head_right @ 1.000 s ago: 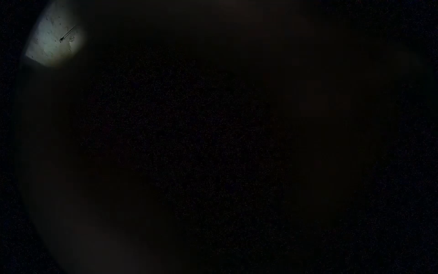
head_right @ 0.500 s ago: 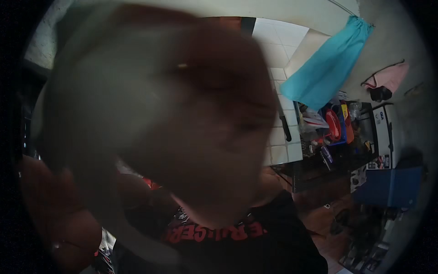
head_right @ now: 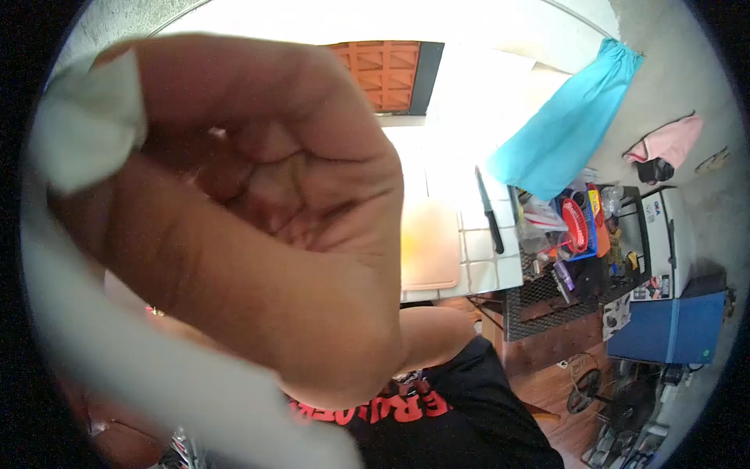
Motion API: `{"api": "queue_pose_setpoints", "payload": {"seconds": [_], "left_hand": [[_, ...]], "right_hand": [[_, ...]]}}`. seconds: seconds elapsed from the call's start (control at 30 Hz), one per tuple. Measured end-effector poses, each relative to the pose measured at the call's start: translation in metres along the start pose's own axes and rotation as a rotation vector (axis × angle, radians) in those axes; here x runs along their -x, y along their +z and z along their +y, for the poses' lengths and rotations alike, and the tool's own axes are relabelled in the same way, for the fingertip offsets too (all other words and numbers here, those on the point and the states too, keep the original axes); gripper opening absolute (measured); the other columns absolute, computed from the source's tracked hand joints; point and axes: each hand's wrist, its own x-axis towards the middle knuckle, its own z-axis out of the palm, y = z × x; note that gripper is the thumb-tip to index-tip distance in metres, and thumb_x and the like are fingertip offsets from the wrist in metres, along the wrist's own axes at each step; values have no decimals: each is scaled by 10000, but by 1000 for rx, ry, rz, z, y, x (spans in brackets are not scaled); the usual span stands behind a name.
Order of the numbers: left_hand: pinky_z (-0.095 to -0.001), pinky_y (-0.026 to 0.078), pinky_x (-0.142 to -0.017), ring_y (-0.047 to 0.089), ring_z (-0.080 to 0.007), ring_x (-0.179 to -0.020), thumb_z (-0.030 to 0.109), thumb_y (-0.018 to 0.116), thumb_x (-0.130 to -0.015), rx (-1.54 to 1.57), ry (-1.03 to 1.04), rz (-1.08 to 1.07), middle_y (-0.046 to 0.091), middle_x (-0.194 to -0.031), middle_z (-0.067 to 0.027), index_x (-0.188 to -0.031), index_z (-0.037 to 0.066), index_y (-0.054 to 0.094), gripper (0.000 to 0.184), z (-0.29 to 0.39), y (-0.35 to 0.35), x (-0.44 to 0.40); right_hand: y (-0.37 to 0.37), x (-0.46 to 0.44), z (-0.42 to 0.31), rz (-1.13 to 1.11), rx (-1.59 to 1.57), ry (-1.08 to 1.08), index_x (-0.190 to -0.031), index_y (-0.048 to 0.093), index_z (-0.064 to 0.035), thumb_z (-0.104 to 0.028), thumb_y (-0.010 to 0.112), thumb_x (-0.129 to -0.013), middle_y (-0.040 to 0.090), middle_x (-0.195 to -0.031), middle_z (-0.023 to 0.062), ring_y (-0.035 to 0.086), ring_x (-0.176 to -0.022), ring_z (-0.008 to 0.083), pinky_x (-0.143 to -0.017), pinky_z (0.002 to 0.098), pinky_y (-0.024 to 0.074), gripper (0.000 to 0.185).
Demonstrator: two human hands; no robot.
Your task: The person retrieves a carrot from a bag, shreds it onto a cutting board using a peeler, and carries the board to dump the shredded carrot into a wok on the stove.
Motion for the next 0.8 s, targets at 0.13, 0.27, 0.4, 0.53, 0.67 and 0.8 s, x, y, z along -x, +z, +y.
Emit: {"api": "queue_pose_setpoints", "payload": {"seconds": [0.13,0.27,0.4,0.53,0.67,0.8], "left_hand": [[-443,437,-1001,530,-346,-1219,413,359,-1014,-56,-82,-15,554,-1283,-260,-1367,-39,429,577,-11,0,10],[-452,432,-1022,522,-352,-1237,434,338,-1024,-131,-270,12,547,-1300,-265,-1384,-41,416,600,-2,14,40],[-460,476,-984,571,-327,-1198,425,315,-1054,614,-912,178,593,-1265,-240,-1345,-50,456,575,-12,66,73],[-442,209,-1208,325,-335,-1430,473,247,-1059,1174,-1342,253,355,-1519,-254,-1505,-10,280,658,-17,100,101],[-379,152,-1226,210,-255,-1492,569,272,-1031,1783,-1646,464,267,-1596,-146,-1541,14,222,755,12,115,143],[-404,197,-1202,231,-261,-1478,581,353,-1010,1533,-1572,-188,251,-1603,-129,-1550,16,197,796,32,111,211]], "right_hand": [[18,-8,23,55,-230,182,-1065,628,1,22,688,-833,653,-1043,149,655,-928,203,-814,315,541,241],[28,18,51,167,-304,303,-1063,624,-1,21,687,-835,657,-1034,150,656,-925,204,-813,317,542,238],[-5,69,94,-32,624,-32,-1040,673,-8,80,648,-749,640,-1015,126,634,-912,251,-815,354,504,305],[-47,109,87,-54,906,130,-1061,663,-35,-19,661,-763,567,-1152,137,540,-1091,320,-943,435,399,299],[-76,137,66,-59,980,193,-998,578,-47,-122,700,-839,459,-1416,181,404,-1350,392,-1076,502,318,214],[-108,200,49,-19,1021,207,-1111,527,-23,9,595,-878,561,-1326,189,565,-1186,379,-1007,457,424,245]]}}
